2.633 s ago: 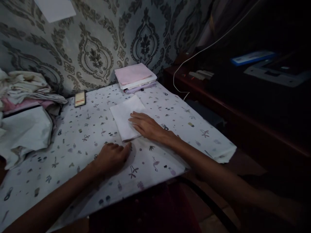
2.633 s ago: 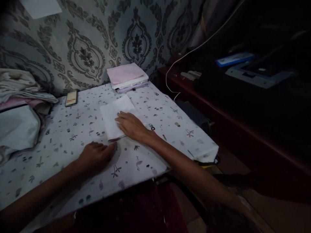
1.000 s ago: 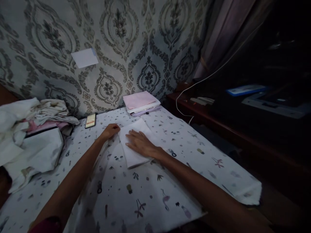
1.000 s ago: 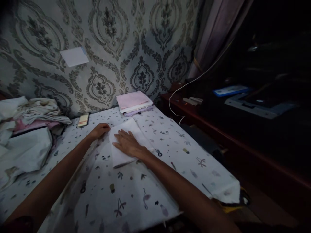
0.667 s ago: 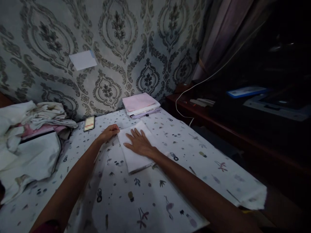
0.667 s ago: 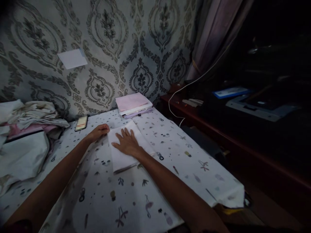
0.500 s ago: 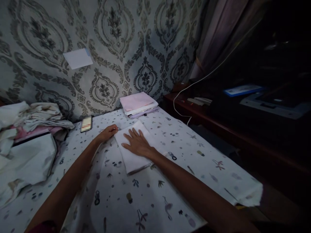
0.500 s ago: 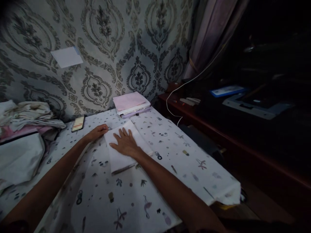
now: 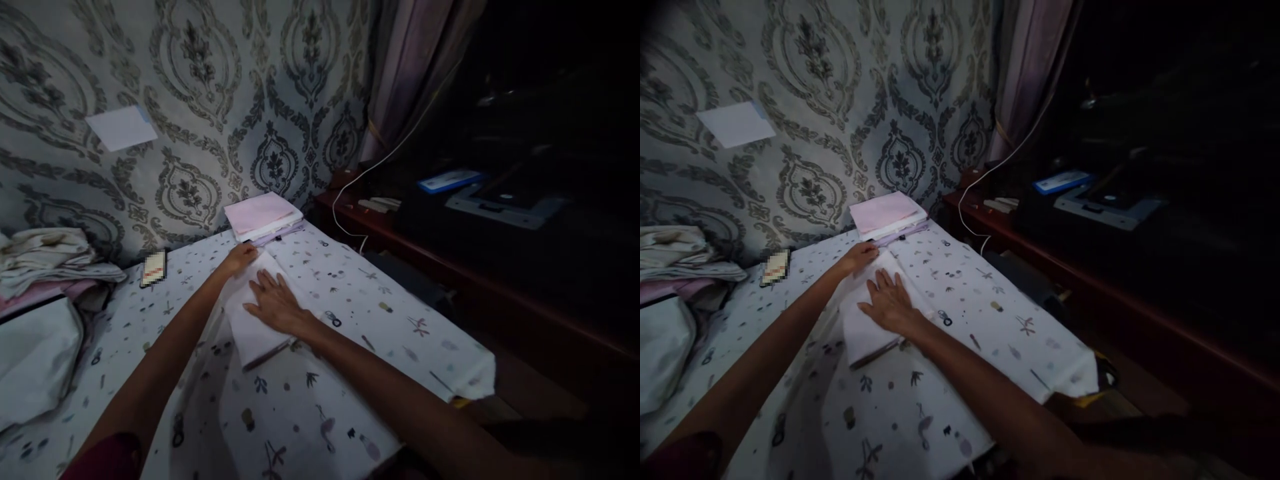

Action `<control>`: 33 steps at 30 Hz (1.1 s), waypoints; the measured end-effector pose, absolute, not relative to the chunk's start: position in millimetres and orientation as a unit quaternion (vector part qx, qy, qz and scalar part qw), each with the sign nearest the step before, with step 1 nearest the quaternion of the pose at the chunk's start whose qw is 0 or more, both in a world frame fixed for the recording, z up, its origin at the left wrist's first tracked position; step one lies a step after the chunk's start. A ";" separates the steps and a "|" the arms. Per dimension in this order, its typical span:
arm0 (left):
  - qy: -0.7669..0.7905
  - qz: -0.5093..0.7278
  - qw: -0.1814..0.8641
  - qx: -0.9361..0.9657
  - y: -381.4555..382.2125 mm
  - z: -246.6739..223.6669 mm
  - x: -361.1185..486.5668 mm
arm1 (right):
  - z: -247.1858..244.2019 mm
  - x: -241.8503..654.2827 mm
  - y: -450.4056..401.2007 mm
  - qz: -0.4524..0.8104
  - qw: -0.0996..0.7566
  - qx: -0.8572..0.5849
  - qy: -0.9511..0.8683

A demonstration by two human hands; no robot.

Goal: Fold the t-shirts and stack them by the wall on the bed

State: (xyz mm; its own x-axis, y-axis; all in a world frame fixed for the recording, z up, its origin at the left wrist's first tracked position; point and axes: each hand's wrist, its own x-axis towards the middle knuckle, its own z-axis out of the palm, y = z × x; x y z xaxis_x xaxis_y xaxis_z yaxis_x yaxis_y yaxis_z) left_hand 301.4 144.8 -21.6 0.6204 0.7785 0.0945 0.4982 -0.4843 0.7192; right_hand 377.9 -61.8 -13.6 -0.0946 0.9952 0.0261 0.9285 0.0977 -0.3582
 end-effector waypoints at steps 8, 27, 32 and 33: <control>0.369 0.204 0.408 0.809 142.9 -27.2 314.8 | -27.3 377.3 -59.7 0.129 0.150 -0.661 -0.724; 0.450 0.283 0.300 0.792 105.4 -18.4 332.7 | -9.7 377.8 -71.6 0.118 0.159 -0.653 -0.731; 0.320 0.272 0.231 0.878 45.4 -13.7 304.9 | 7.5 415.1 -133.7 0.072 0.278 -0.639 -0.713; 0.289 0.259 0.216 0.896 33.4 -14.4 299.4 | 3.7 425.7 -149.5 0.059 0.313 -0.646 -0.694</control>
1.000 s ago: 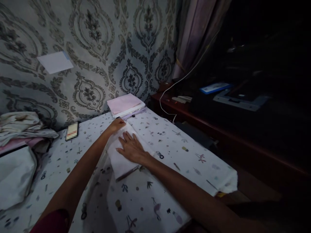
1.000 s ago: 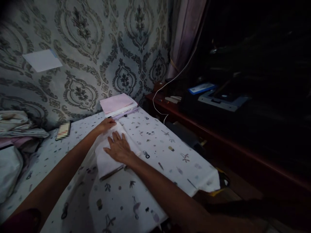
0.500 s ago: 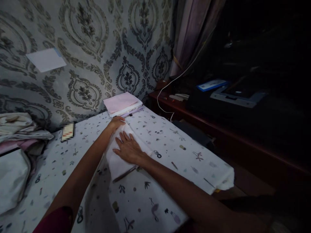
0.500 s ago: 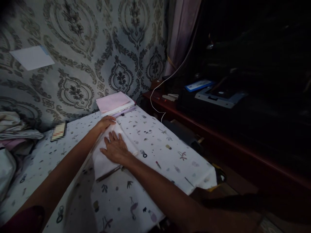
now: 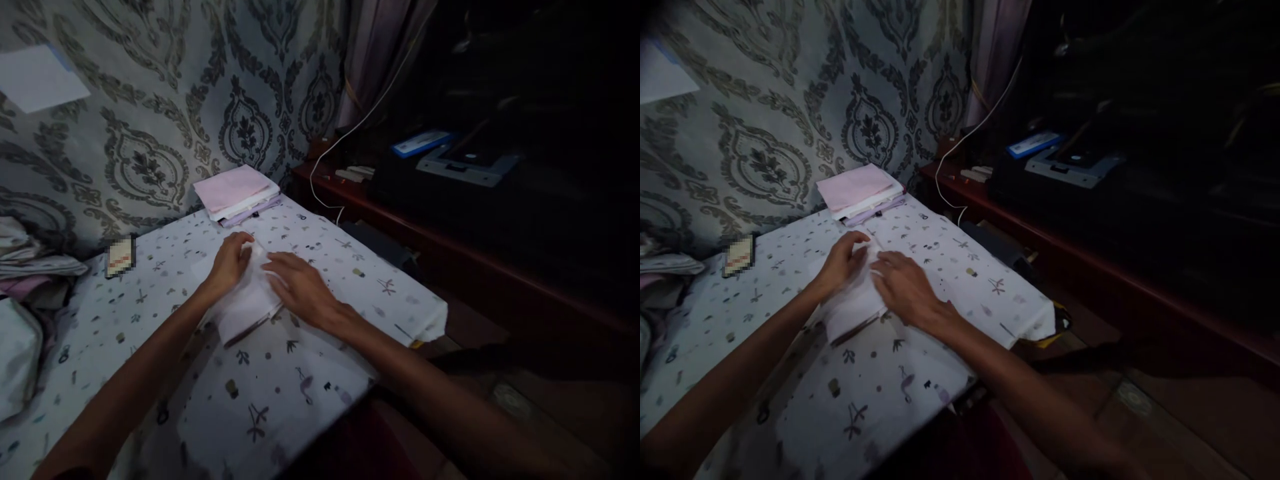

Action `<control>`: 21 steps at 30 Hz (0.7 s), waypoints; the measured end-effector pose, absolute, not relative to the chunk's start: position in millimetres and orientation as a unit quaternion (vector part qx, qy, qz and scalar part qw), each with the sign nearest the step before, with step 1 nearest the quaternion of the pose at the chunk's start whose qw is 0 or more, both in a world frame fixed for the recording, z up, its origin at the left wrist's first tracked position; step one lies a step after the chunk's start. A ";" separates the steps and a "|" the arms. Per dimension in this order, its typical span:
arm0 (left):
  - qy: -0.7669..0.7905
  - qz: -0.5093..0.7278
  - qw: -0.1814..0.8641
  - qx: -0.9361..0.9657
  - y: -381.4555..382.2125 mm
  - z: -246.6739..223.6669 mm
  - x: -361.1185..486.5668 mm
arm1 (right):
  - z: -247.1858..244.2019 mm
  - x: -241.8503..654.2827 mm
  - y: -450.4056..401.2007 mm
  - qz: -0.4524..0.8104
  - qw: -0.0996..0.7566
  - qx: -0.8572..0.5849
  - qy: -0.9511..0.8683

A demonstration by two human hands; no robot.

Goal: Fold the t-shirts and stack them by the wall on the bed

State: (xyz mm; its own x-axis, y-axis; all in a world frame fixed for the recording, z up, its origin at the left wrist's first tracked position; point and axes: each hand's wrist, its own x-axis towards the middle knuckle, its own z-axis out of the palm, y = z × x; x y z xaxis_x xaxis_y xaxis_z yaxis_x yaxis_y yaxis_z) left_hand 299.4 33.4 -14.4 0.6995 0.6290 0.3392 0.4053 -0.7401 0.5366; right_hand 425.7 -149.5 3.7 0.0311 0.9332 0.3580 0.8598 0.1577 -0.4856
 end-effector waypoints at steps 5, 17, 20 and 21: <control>0.260 0.180 0.208 0.926 -1.8 -16.6 286.6 | -35.1 459.7 -208.5 0.018 0.356 -0.665 -0.656; 0.175 0.155 0.171 0.957 -65.2 -18.0 276.7 | -44.4 447.4 -212.6 0.015 0.208 -0.682 -0.701; 0.182 0.175 0.172 0.952 -67.3 -22.3 276.3 | -47.7 447.7 -212.8 0.008 0.206 -0.686 -0.697; 0.184 0.183 0.181 0.949 -67.1 -22.5 276.2 | -48.3 447.5 -212.4 0.007 0.206 -0.685 -0.698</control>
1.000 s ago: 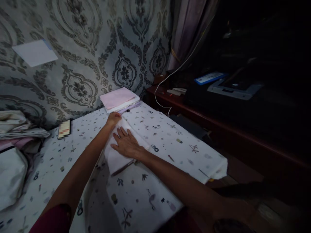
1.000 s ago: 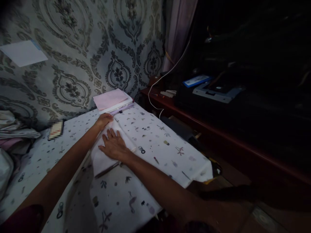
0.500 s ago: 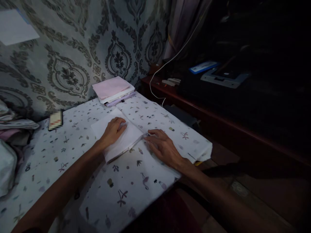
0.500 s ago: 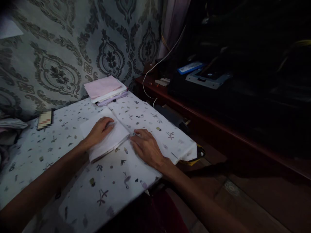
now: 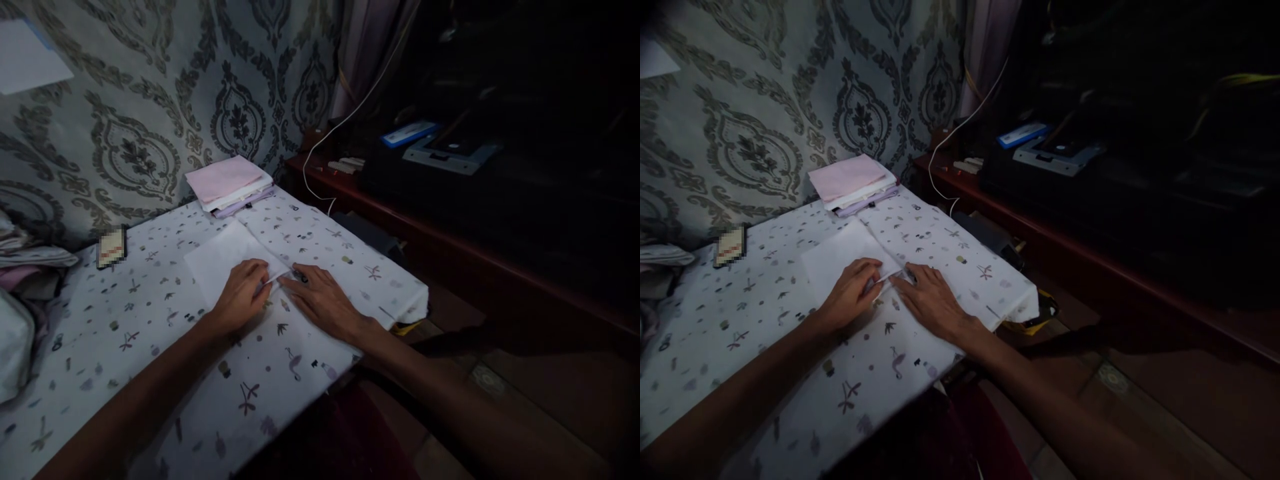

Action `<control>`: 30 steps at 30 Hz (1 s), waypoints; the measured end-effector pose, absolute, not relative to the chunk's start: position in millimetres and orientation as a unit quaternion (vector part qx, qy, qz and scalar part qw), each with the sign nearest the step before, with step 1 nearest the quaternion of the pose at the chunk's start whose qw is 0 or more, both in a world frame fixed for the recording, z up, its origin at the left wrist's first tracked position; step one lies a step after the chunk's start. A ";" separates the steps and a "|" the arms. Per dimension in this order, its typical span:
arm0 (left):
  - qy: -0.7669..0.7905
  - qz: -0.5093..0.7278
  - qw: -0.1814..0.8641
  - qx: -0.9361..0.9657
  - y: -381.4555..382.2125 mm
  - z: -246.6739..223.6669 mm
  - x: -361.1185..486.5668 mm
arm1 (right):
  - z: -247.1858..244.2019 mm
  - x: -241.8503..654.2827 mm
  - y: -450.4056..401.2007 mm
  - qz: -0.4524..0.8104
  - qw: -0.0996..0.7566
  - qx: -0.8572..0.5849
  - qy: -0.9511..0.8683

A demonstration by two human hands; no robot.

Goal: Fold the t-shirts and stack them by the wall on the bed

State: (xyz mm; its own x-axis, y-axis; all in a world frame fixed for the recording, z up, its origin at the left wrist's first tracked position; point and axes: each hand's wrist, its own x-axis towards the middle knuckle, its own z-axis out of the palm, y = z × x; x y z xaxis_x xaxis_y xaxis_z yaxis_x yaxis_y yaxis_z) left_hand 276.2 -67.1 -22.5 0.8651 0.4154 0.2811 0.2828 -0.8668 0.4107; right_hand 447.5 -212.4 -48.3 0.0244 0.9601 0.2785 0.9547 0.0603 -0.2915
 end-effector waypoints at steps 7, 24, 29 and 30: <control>0.182 0.199 0.188 0.944 -66.9 -26.8 275.4 | -42.1 442.0 -203.8 0.007 0.178 -0.690 -0.701; 0.218 0.252 0.216 0.918 -66.5 -26.3 241.2 | -34.9 463.4 -203.3 0.059 0.288 -0.679 -0.673; 0.435 0.347 0.232 0.798 -58.7 -33.9 181.1 | -15.4 467.9 -161.9 0.098 0.332 -0.659 -0.667; 0.445 0.338 0.228 0.797 -57.2 -35.2 175.9 | -12.7 463.2 -146.0 0.098 0.318 -0.646 -0.686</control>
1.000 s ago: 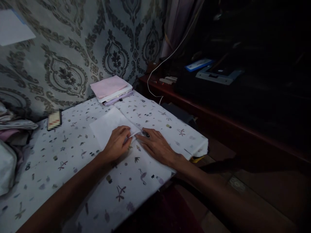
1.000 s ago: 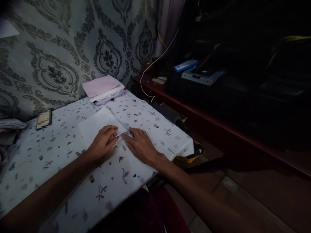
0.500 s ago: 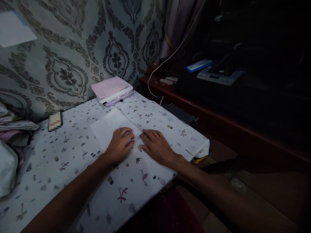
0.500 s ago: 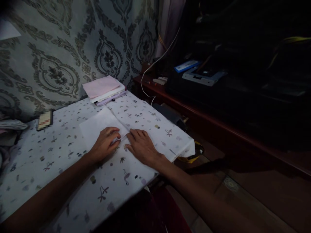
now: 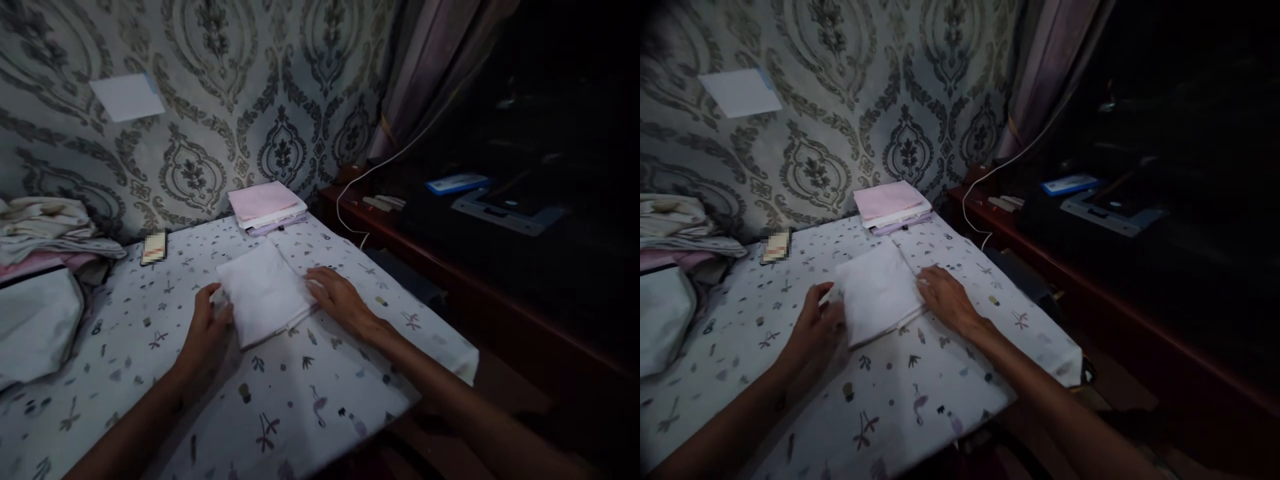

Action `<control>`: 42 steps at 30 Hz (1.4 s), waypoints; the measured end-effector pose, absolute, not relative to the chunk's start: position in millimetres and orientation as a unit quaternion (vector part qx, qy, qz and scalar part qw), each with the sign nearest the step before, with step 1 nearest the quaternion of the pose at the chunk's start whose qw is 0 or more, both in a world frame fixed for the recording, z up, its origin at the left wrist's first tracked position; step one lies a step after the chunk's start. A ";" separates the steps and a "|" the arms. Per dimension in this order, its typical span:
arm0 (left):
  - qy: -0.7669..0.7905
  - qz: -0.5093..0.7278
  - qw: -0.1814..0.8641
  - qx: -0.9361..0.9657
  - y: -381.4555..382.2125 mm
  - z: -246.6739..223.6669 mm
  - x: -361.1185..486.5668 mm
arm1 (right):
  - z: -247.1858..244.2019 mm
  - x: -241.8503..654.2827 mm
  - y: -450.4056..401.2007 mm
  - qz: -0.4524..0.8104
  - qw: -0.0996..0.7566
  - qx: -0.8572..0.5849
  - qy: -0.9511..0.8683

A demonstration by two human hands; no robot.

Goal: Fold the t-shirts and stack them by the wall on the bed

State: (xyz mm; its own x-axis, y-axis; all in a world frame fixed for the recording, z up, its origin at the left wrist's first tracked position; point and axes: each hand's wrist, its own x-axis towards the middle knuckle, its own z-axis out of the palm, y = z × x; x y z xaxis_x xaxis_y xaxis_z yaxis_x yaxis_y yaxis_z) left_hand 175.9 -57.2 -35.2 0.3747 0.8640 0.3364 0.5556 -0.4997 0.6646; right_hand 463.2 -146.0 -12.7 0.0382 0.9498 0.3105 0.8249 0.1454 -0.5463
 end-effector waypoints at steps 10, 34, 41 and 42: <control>0.356 0.161 -0.024 0.920 -50.9 -58.8 233.4 | -32.0 408.2 10.6 0.112 0.114 -0.657 -0.737; 0.528 0.433 0.624 0.380 -39.2 -25.5 188.6 | -16.3 425.5 49.6 0.117 0.049 -0.602 -0.788; 0.469 0.324 0.781 0.256 -79.3 -4.9 214.6 | 3.8 427.8 93.3 0.239 0.013 -0.567 -0.788; 0.470 0.324 0.779 0.258 -77.2 -2.5 214.9 | 6.6 429.9 95.3 0.257 0.013 -0.572 -0.779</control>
State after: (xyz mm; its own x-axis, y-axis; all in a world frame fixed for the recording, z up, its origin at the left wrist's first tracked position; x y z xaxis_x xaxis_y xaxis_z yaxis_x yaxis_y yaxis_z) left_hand 214.9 -77.2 -2.5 0.3483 0.7476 -0.5655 -0.2625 0.6570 0.7067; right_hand 429.9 95.3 6.6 -0.3449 0.8979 -0.2736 0.8842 0.2131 -0.4157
